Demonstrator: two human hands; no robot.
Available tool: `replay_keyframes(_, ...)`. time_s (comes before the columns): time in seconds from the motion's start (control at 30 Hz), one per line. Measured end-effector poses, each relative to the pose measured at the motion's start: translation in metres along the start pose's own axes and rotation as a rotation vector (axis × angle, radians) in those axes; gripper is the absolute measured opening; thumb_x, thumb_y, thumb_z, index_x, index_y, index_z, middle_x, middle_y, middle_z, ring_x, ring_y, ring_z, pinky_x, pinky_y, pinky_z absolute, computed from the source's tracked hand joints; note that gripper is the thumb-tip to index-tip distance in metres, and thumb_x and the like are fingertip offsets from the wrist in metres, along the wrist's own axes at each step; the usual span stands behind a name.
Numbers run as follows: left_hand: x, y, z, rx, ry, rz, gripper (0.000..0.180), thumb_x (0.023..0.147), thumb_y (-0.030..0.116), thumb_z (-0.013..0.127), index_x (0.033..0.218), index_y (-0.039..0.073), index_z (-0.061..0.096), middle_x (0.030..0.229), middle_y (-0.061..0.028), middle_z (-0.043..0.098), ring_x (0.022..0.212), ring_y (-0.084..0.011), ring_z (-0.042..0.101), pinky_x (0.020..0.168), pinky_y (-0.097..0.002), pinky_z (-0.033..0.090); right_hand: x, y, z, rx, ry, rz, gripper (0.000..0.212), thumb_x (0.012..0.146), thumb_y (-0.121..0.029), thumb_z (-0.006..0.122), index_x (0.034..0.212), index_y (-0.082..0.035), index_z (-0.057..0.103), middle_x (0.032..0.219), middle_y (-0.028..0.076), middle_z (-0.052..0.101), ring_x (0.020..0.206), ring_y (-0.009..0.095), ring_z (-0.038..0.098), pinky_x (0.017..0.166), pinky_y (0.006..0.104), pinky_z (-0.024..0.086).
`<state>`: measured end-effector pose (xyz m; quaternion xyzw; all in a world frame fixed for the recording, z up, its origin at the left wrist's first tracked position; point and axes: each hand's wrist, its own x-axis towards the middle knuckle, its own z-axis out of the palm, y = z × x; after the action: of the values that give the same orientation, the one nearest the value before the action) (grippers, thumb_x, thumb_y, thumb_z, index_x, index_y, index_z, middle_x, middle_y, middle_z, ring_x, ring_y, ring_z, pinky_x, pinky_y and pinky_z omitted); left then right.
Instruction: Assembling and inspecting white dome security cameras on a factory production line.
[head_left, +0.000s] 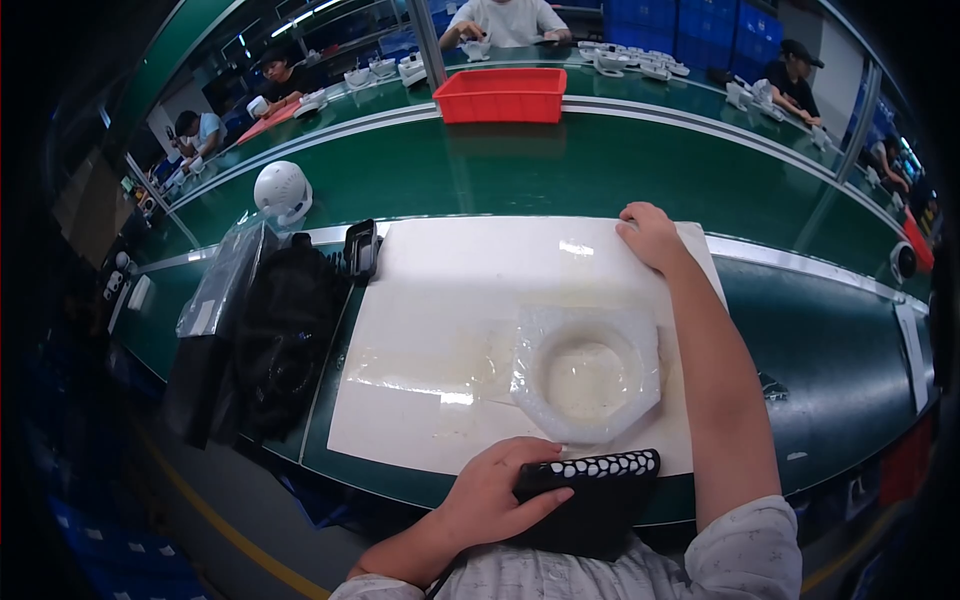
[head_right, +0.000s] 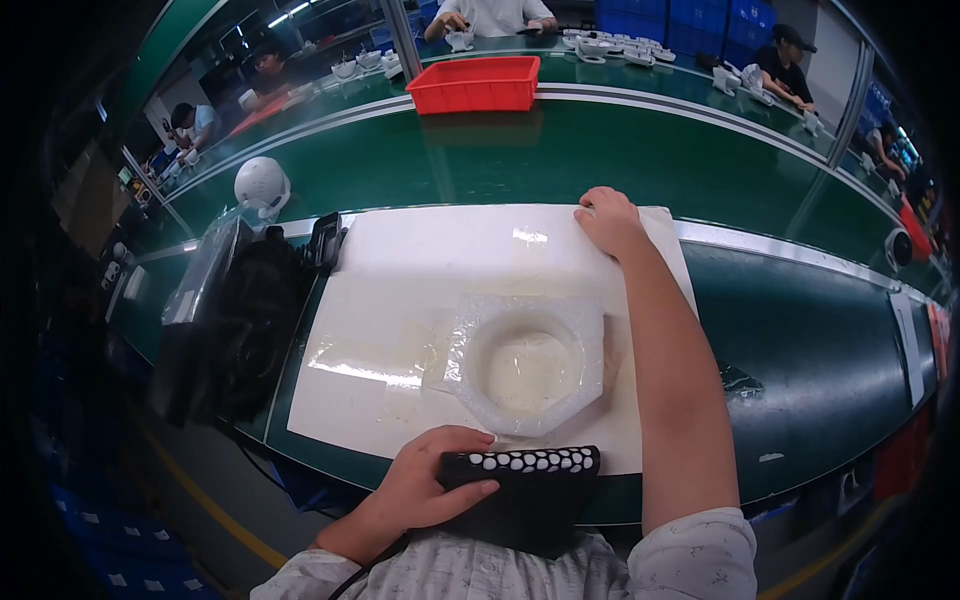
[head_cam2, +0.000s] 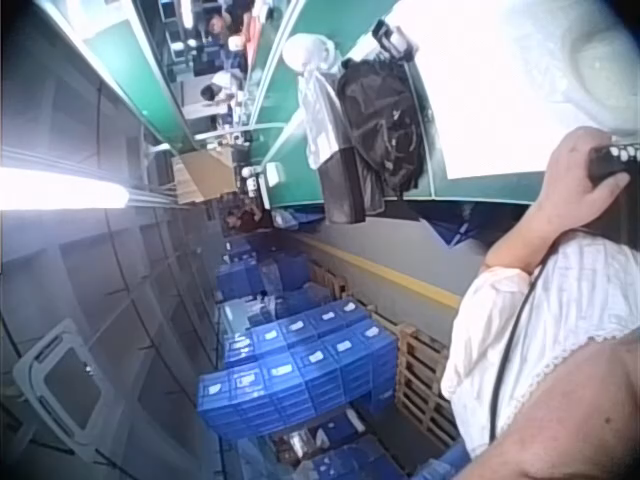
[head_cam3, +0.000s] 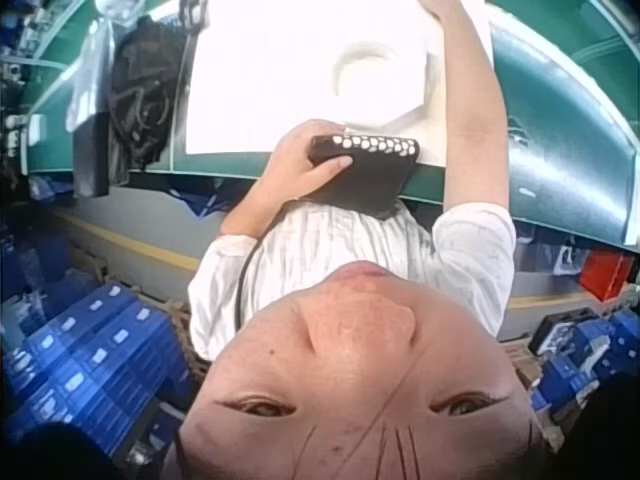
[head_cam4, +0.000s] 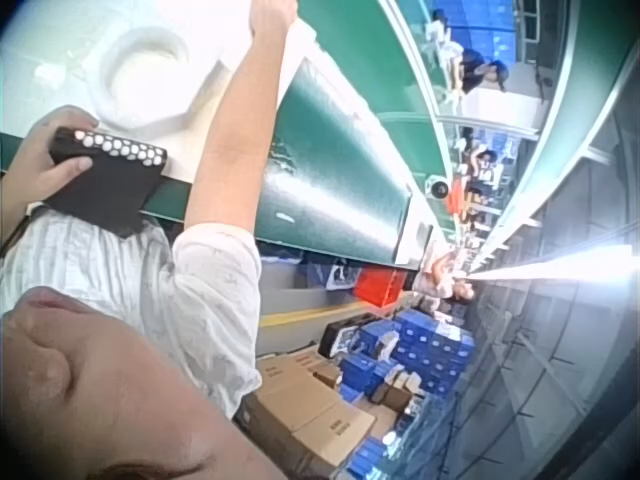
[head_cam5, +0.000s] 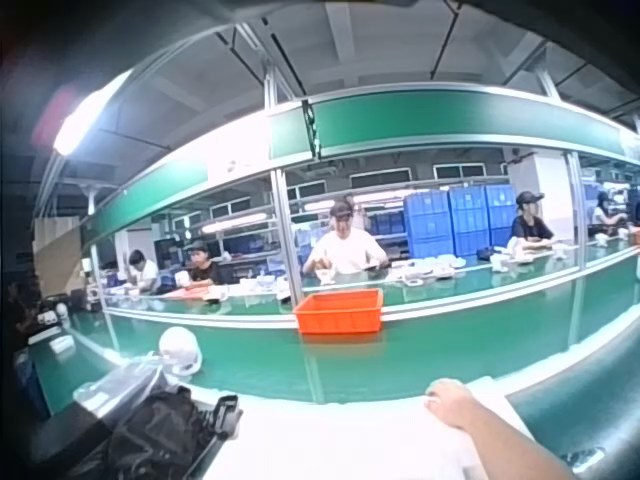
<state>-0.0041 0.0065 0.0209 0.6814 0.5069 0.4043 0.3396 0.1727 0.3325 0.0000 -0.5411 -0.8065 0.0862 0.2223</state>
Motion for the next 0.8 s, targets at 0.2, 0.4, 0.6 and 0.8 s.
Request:
replay_keyframes(0.2,0.0000,0.0001,-0.0001,0.015,0.002,0.007,0.036,0.066,0.011,0.070,0.097,0.003,0.055,0.098,-0.0114,0.057,0.090,-0.0217,0.056,0.078,-0.0290,0.045,-0.0004,0.0002,-0.0010,0.003,0.001,-0.008,0.027,0.078,-0.026,0.052,0.099,-0.008,0.055,0.111,0.007,0.050,0.107,0.024,0.042,0.092,0.0346,0.032)
replay_keyframes(0.4,0.0003,-0.0009,0.0004,-0.002,-0.001,0.003,0.035,0.066,0.010,0.070,0.096,0.002,0.055,0.098,-0.0119,0.057,0.089,-0.0218,0.056,0.078,-0.0289,0.045,-0.0015,-0.0033,-0.0023,-0.003,-0.004,0.004,0.027,0.079,-0.026,0.052,0.099,-0.008,0.055,0.110,0.007,0.050,0.107,0.023,0.043,0.092,0.0340,0.032)
replay_keyframes(0.6,0.0010,-0.0004,0.0004,0.002,-0.004,0.006,0.034,0.066,0.009,0.070,0.096,0.002,0.055,0.098,-0.0118,0.057,0.089,-0.0216,0.056,0.078,-0.0288,0.045,-0.0014,-0.0025,-0.0025,-0.003,-0.004,0.011,0.027,0.079,-0.026,0.052,0.099,-0.008,0.055,0.110,0.007,0.050,0.107,0.023,0.043,0.092,0.0337,0.032)
replay_keyframes(0.8,0.0005,-0.0006,0.0006,0.006,0.000,0.009,0.035,0.066,0.010,0.070,0.096,0.003,0.055,0.098,-0.0111,0.057,0.089,-0.0217,0.056,0.078,-0.0290,0.044,-0.0013,-0.0025,-0.0031,-0.007,-0.009,0.015,0.027,0.079,-0.025,0.052,0.099,-0.008,0.055,0.109,0.007,0.050,0.107,0.023,0.043,0.092,0.0336,0.033)
